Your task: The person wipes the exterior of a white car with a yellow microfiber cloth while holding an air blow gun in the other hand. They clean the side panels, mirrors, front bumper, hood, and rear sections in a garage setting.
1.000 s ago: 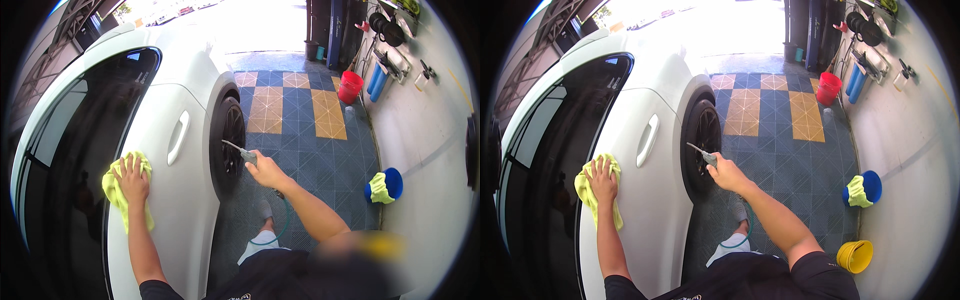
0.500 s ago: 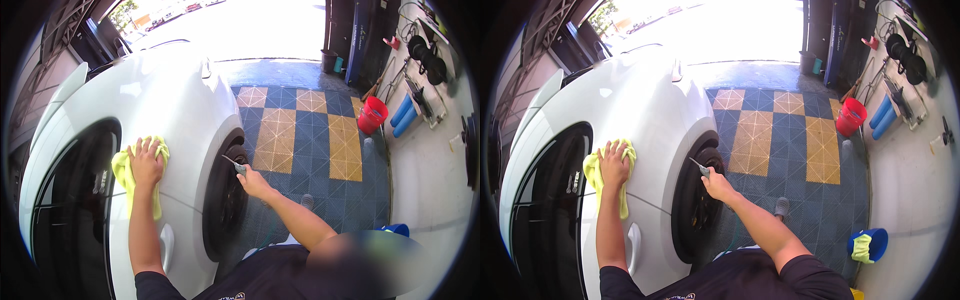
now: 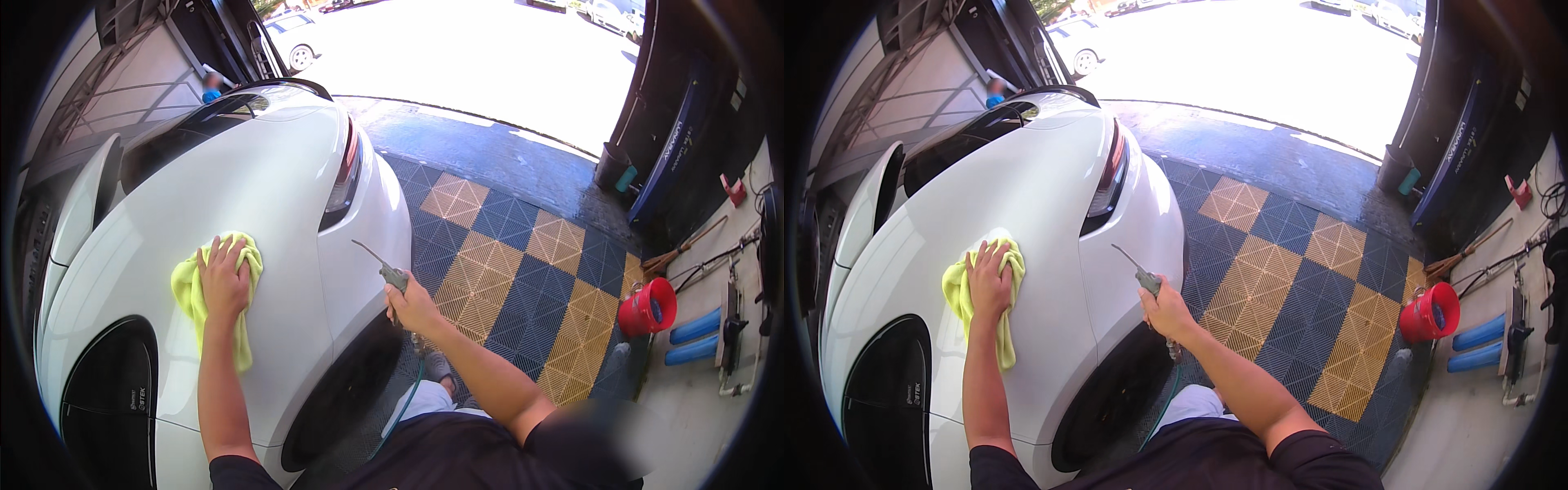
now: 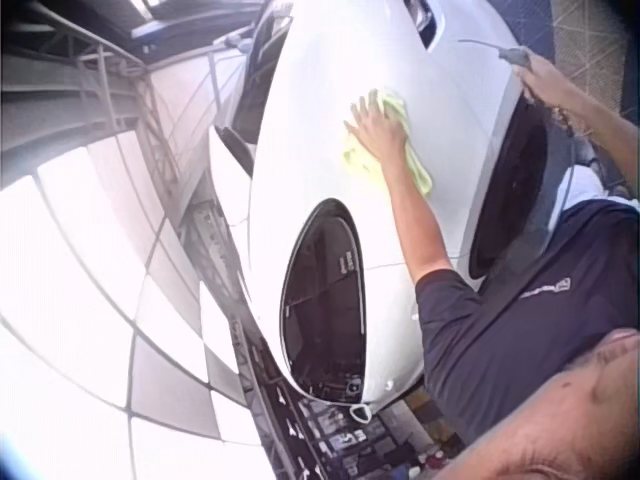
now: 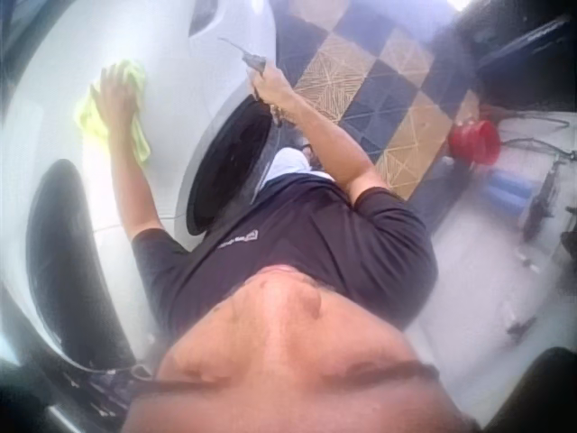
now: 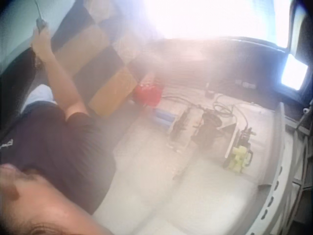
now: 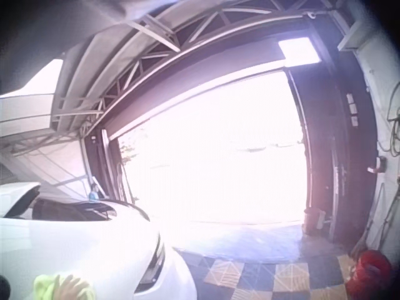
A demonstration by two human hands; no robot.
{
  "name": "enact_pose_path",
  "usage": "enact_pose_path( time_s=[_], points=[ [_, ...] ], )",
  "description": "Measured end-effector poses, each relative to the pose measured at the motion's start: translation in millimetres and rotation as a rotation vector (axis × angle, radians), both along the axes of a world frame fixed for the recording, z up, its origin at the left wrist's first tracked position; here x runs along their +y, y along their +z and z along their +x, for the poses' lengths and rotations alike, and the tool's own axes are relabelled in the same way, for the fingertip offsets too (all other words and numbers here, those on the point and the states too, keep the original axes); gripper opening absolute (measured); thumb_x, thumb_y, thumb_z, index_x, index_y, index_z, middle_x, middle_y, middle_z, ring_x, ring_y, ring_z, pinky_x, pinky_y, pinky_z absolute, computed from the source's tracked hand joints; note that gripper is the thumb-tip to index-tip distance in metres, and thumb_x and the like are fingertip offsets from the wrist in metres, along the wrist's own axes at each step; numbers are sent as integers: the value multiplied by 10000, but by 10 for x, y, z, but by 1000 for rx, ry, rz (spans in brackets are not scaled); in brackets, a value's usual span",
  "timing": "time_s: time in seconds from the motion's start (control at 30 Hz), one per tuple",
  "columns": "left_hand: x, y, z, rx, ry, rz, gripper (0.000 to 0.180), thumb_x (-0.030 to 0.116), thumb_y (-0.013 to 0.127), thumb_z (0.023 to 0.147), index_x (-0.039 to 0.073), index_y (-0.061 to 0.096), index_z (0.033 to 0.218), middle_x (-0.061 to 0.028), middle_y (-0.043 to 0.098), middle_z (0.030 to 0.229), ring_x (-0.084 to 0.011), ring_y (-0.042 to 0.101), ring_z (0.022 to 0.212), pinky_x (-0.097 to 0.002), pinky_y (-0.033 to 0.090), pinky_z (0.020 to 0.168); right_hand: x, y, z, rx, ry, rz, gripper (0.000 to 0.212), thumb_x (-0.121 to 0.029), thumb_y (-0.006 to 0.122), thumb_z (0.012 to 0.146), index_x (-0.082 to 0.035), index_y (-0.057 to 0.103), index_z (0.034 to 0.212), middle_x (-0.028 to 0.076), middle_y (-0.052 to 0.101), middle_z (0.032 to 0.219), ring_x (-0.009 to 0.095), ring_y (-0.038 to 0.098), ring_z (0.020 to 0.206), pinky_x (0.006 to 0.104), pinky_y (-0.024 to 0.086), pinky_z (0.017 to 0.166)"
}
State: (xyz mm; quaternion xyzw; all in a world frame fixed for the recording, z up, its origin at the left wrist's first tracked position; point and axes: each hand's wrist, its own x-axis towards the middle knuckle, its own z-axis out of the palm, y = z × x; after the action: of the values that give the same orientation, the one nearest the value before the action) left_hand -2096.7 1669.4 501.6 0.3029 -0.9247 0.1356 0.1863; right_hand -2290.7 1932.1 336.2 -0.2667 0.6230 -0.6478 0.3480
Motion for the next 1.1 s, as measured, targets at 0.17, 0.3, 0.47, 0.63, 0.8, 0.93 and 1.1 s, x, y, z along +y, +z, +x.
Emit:
enact_pose_path(
  time_s=[0.17, 0.3, 0.47, 0.63, 0.8, 0.93, 1.1],
  points=[
    [-206, 41, -830, 55, 129, -32, 382, 203, 574, 910, 151, 648, 1281, -85, 616, 1355, -303, 458, 1371, -569, 177, 1202, -75, -263, -487, -424, -13, -269, 183, -151, 486, 1033, 6, 501, 1126, 73, 627, 801, 163, 650, 656, 312, 552, 614],
    [-142, -106, -1474, 93, 125, -108, 381, 210, 605, 895, 163, 650, 1270, -98, 606, 1362, -322, 468, 1358, -580, 218, 1184, 358, -379, -725, -312, 68, -54, 185, -142, 475, 1035, 11, 558, 972, 93, 659, 837, 160, 656, 717, 303, 552, 683],
    [210, -318, -1567, 185, 132, -111, 460, 172, 684, 830, 169, 633, 1287, -80, 556, 1419, -326, 441, 1379, -646, 218, 1154, 564, -760, -868, -373, 313, -66, 229, -77, 449, 1049, -37, 387, 1266, 139, 622, 1143, 181, 653, 994, 313, 564, 826],
    [1228, -1181, -827, 232, 259, -11, 350, 142, 646, 830, 112, 639, 1179, -64, 556, 1407, -235, 434, 1383, -613, 296, 1119, 335, -441, -924, -120, 810, 47, 284, -54, 475, 1028, -12, 404, 1300, 155, 604, 1259, 236, 694, 975, 365, 584, 837],
    [2821, -2535, 463, 402, 863, 859, 345, 264, 602, 870, 93, 642, 1167, -166, 699, 955, -373, 671, 973, -514, 507, 881, 306, -392, -463, -164, 1162, 69, 415, 5, 542, 943, 5, 408, 1336, 160, 587, 1270, 275, 713, 893, 380, 591, 809],
    [5132, -3472, 1643, 852, 1535, 1061, 448, 329, 597, 857, 118, 642, 1249, -189, 702, 1136, -371, 668, 1070, -480, 521, 922, 517, -689, 233, -116, 1413, 317, 490, 44, 571, 870, 10, 421, 1335, 158, 564, 1241, 294, 709, 872, 399, 589, 811],
    [7246, -3901, 2036, 1636, 1630, 1428, 653, 510, 584, 888, -3, 610, 1290, -193, 645, 1258, -306, 639, 1139, -412, 490, 972, 1200, -850, 1946, 144, 1775, 416, 451, 39, 582, 871, 4, 446, 1300, 156, 558, 1226, 279, 690, 934, 406, 574, 839]
  ],
)
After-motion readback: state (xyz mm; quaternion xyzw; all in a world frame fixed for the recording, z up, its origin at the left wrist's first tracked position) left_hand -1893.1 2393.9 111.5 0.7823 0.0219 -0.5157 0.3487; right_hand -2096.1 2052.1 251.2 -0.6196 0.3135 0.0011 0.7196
